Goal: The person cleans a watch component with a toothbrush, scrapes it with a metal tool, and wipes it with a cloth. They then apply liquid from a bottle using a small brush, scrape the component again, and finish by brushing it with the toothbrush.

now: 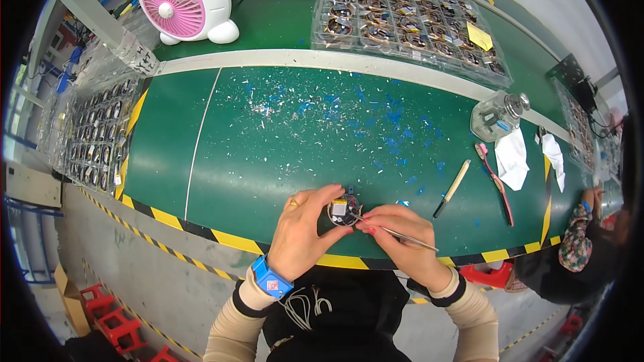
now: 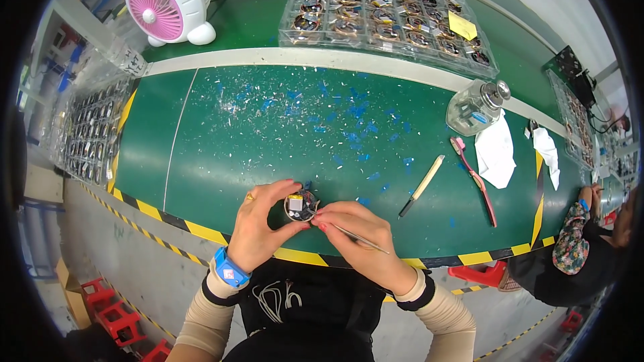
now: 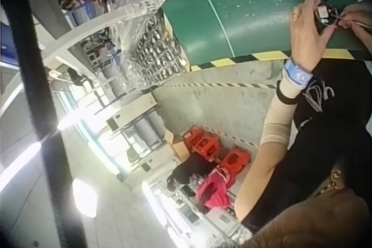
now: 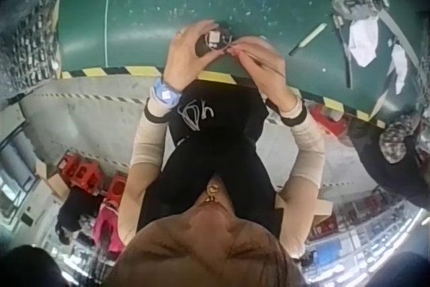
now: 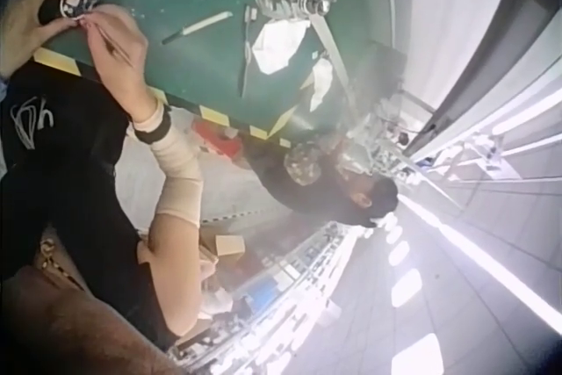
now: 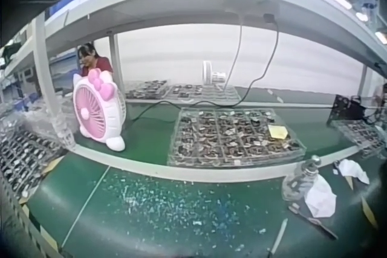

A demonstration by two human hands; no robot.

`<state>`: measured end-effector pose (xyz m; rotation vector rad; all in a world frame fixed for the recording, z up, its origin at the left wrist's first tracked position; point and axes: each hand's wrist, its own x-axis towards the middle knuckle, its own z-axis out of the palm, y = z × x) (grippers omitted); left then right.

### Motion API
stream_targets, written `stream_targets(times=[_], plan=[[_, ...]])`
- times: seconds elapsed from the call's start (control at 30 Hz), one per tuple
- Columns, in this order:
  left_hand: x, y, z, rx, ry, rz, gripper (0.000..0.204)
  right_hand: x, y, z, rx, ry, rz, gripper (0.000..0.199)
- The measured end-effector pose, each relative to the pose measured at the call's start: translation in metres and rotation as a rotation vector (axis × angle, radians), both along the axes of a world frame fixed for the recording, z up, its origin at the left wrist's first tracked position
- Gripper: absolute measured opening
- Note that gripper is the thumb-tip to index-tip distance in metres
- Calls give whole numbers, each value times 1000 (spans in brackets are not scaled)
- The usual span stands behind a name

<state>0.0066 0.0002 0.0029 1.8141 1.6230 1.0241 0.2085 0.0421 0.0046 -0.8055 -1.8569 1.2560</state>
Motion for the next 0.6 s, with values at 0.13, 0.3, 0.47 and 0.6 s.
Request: stream_targets(times=[0.13, 0.3, 0.47, 0.6], plan=[[-1, 0, -1, 11, 28, -10, 63, -1, 0, -1, -5, 11, 20, 18], [-1, 0, 0, 1, 17, -11, 62, 0, -2, 1, -10, 26, 35, 18], [-2, -1, -2, -2, 16, -6, 62, -2, -4, 0, -53, 60, 28, 17], [-2, 0, -2, 7, 23, -13, 62, -2, -4, 0, -59, 57, 24, 16]])
